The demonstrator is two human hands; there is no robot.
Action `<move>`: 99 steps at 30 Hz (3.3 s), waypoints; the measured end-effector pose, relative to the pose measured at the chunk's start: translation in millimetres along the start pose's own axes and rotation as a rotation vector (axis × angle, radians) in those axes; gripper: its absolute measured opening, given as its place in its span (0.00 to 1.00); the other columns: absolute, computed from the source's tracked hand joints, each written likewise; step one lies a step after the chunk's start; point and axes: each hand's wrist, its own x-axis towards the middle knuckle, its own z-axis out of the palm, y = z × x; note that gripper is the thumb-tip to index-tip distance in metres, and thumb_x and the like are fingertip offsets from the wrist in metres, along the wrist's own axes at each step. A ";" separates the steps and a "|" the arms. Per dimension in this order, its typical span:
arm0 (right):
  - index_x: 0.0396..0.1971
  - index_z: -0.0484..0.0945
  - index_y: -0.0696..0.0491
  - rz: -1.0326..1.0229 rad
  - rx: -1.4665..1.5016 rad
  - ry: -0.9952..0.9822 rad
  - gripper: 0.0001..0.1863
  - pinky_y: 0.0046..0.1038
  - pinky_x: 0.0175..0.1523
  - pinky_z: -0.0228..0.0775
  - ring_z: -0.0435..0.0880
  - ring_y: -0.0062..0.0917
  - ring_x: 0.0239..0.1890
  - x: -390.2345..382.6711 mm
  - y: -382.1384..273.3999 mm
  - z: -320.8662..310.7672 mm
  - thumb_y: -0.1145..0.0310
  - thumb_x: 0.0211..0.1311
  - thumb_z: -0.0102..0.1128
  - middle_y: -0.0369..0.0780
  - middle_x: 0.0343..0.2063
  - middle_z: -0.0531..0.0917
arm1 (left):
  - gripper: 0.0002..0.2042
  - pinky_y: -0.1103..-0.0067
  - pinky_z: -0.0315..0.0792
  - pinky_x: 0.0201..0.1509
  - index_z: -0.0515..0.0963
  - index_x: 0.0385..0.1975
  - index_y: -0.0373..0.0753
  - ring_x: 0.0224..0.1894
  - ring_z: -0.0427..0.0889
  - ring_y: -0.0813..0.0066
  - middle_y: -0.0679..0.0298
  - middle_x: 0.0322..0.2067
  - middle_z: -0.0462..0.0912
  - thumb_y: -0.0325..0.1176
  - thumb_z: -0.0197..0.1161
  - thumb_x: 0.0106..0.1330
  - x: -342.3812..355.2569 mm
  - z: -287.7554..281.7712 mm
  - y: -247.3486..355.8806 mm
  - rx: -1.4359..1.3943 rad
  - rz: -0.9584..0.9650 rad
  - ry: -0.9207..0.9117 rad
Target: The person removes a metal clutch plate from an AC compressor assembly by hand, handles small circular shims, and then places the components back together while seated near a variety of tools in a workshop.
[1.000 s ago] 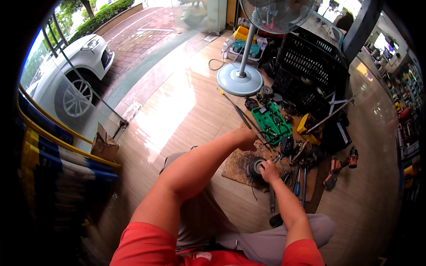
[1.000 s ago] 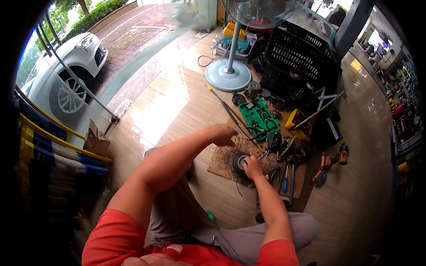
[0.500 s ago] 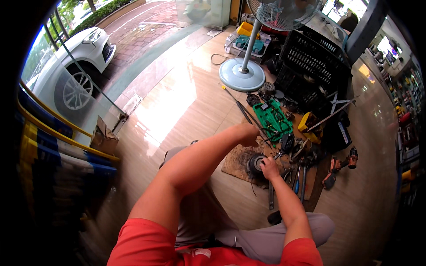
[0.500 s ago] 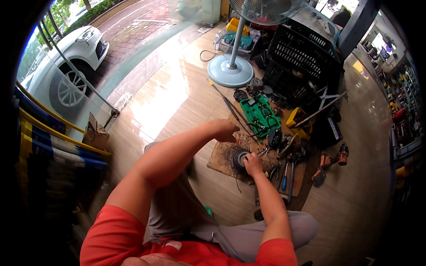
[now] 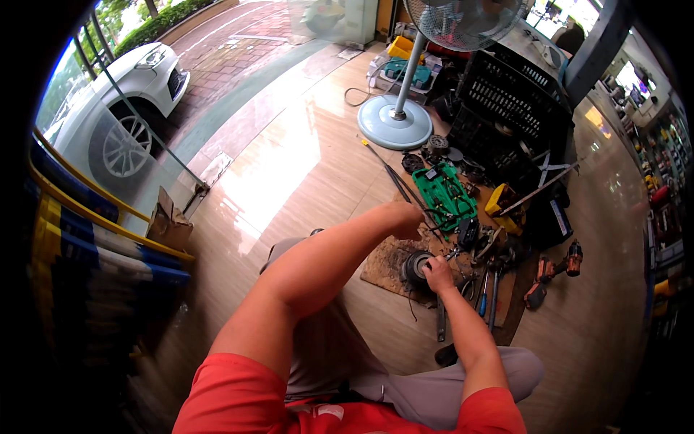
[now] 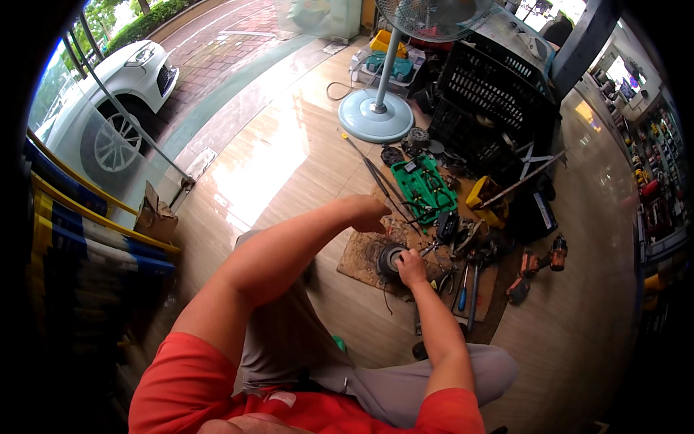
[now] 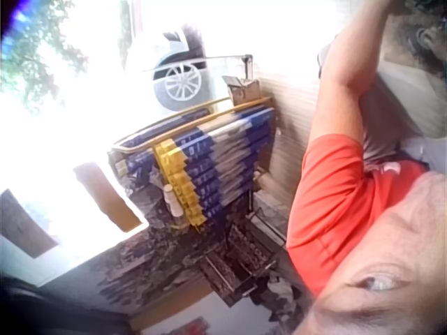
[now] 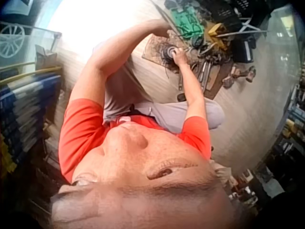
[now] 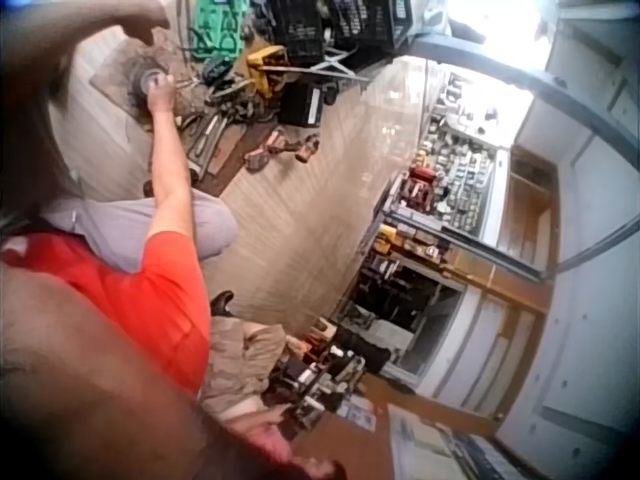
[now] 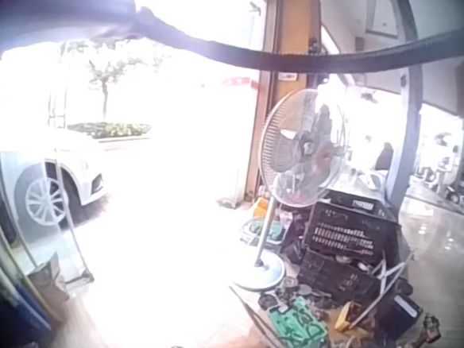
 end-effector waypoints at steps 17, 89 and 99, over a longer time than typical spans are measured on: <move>0.37 0.77 0.54 -0.022 0.063 0.051 0.11 0.43 0.47 0.70 0.76 0.46 0.42 -1.0 -1.2 -0.2 0.66 0.57 0.63 0.47 0.37 0.75 | 0.28 0.64 0.73 0.53 0.75 0.56 0.40 0.51 0.79 0.51 0.50 0.47 0.82 0.49 0.65 0.58 0.6 3.0 -0.2 0.013 0.005 0.001; 0.39 0.75 0.53 -0.088 0.050 0.071 0.12 0.42 0.49 0.70 0.76 0.46 0.45 -3.2 5.2 -5.1 0.66 0.57 0.61 0.48 0.38 0.75 | 0.30 0.64 0.70 0.58 0.71 0.60 0.37 0.54 0.77 0.48 0.47 0.50 0.80 0.49 0.63 0.61 -4.5 -5.9 0.0 -0.002 0.008 0.030; 0.36 0.77 0.55 -0.069 0.108 0.084 0.10 0.40 0.51 0.70 0.76 0.44 0.46 -3.6 5.3 -5.7 0.65 0.59 0.61 0.47 0.38 0.75 | 0.29 0.66 0.69 0.61 0.68 0.62 0.37 0.57 0.75 0.49 0.46 0.54 0.77 0.43 0.63 0.64 -7.7 -10.1 4.9 -0.037 -0.007 0.009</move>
